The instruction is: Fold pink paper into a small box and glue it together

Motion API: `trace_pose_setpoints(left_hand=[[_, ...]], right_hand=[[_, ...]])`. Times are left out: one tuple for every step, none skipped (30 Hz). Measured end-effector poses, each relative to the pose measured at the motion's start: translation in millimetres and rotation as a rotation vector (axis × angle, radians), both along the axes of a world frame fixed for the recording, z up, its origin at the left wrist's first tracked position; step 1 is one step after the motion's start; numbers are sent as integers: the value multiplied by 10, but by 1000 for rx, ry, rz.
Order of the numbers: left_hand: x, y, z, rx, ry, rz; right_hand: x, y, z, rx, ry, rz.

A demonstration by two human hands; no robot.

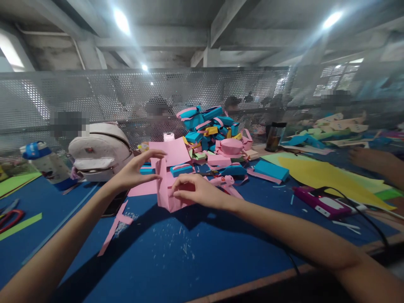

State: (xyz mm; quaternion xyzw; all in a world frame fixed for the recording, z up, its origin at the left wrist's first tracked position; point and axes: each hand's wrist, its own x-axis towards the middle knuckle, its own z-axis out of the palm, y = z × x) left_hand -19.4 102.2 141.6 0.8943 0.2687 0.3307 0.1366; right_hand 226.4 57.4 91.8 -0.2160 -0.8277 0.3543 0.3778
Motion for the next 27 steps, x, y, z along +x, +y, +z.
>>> trace_pose_setpoints(left_hand=[[0,1,-37,23,-20,22],[7,-9,-75,39,-37,42],[19,-34,-116,55,-59,66],[37,-73,-160,75,-95,94],[59,-127,-209,98,-138,132],[82,-194,-265,116,-181,179],[104,-269,-327,139,-235,224],[122,-351,-396,152,-289,273],[135,-435,-469,163,-331,314],[143,-517,-545,168,-374,353],[147,-593,-620,172,-388,373],[148,-662,-690,183,-385,371],[150,-722,-753,199,-361,359],[154,-771,-808,221,-325,343],[162,-810,-853,242,-295,330],[175,-840,-889,262,-272,329],[193,-863,-918,285,-262,336],[214,-879,-941,301,-261,350],[237,-891,-960,314,-266,367],[258,-900,-976,321,-275,381],[276,-906,-989,321,-284,390],[290,-912,-1001,316,-292,395],[298,-916,-1011,308,-299,397],[302,-919,-1018,301,-307,399],[302,-922,-1022,299,-314,398],[299,-923,-1024,296,-319,395],[295,-924,-1023,295,-323,391]], right_hand=[[-19,7,-28,-26,36,-5],[-38,17,-57,-56,74,-11],[-55,29,-87,-88,110,-20],[-71,42,-115,-120,141,-33],[-85,53,-140,-150,169,-46],[-97,63,-161,-175,194,-57],[-107,69,-177,-196,218,-65],[-116,71,-189,-218,240,-68],[-124,69,-197,-239,262,-69],[-131,63,-201,-259,283,-69],[-139,53,-205,-278,302,-68],[-146,41,-208,-295,318,-67],[-154,28,-211,-311,334,-66],[-162,13,-216,-325,350,-67],[-171,-1,-223,-337,365,-69],[-179,-16,-231,-348,378,-71],[-188,-32,-239,-359,390,-75],[-196,-49,-248,-373,402,-79],[-204,-66,-257,-391,413,-82],[-212,-85,-265,-409,424,-83],[-220,-103,-273,-429,432,-78],[-226,-121,-280,-450,440,-68],[-233,-137,-288,-467,444,-54],[-238,-152,-295,-483,445,-40],[-243,-164,-301,-499,443,-27],[-247,-175,-307,-517,440,-16],[-250,-186,-311,-534,435,-7]])
